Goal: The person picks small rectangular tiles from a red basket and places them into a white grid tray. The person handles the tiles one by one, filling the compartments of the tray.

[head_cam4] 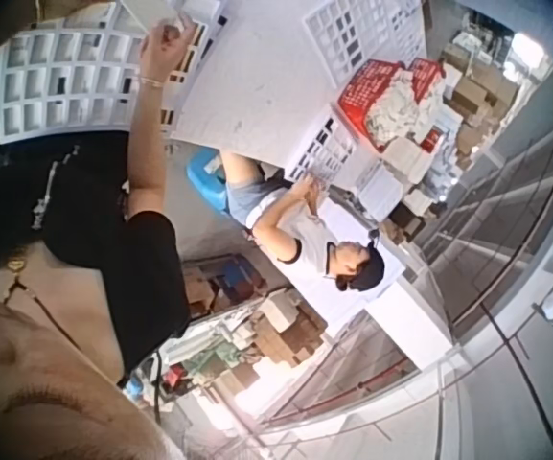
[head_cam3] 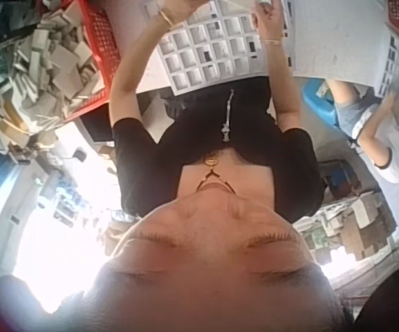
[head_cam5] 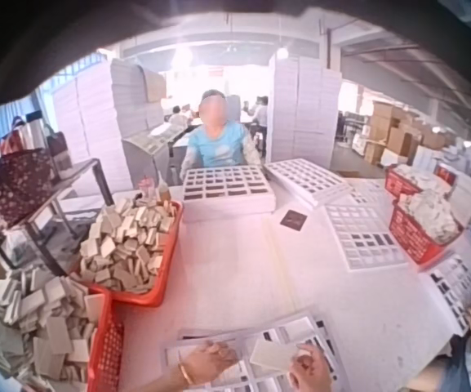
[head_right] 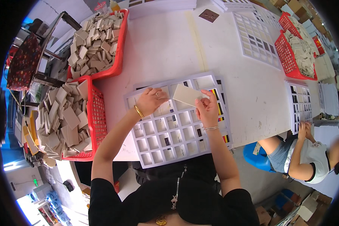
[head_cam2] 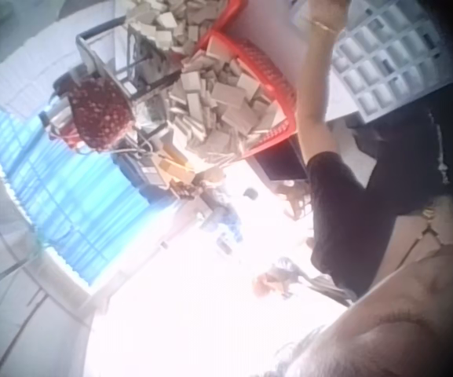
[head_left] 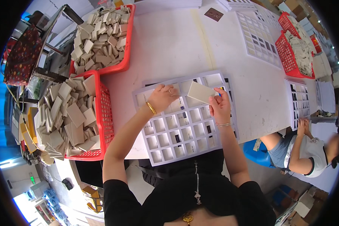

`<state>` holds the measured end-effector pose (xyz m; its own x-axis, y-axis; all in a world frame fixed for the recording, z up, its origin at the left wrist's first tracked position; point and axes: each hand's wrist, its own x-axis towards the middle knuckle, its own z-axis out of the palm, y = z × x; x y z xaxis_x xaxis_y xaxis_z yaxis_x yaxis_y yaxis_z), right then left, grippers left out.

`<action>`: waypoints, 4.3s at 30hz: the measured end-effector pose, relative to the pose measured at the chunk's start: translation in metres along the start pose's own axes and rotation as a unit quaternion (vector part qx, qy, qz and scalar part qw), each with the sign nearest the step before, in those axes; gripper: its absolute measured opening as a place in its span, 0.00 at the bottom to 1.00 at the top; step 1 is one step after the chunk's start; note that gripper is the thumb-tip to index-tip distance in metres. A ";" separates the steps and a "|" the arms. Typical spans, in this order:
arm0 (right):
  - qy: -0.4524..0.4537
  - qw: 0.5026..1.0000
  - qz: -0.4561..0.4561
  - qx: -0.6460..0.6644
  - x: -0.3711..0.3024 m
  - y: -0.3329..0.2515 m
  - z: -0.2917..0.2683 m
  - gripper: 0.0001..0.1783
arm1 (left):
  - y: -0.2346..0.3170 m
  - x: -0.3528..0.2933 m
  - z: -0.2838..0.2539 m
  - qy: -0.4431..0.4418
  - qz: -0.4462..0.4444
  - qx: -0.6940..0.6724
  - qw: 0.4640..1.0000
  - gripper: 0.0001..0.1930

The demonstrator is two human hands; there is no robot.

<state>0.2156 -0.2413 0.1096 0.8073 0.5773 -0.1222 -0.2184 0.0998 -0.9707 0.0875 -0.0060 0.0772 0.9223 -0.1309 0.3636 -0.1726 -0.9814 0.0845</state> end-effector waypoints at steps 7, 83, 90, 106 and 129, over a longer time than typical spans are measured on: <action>-0.009 1.000 0.019 -0.015 -0.001 0.003 0.012 0.20 | 0.012 -0.012 0.002 -0.003 -0.110 -0.065 0.992 0.14; -0.232 0.738 -0.228 -0.591 0.001 0.050 0.072 0.10 | -0.342 0.091 -0.118 -0.062 -0.411 0.249 0.875 0.24; -0.239 0.742 -0.222 -0.585 0.003 0.060 0.072 0.07 | -0.346 0.081 -0.113 -0.107 -0.425 0.251 0.863 0.25; -0.235 0.733 -0.253 -0.586 -0.004 0.057 0.065 0.14 | -0.220 0.007 -0.164 0.079 -0.474 -0.404 0.779 0.17; -0.242 0.968 0.068 -0.011 -0.028 0.017 0.043 0.11 | 0.106 -0.057 -0.059 0.075 -0.544 -0.620 0.561 0.08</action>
<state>0.1661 -0.2208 0.1058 0.4197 0.8963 -0.1431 -0.2888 -0.0176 -0.9572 -0.0042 -0.0944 0.1202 0.6910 0.5555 -0.4625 0.2702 0.3949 0.8781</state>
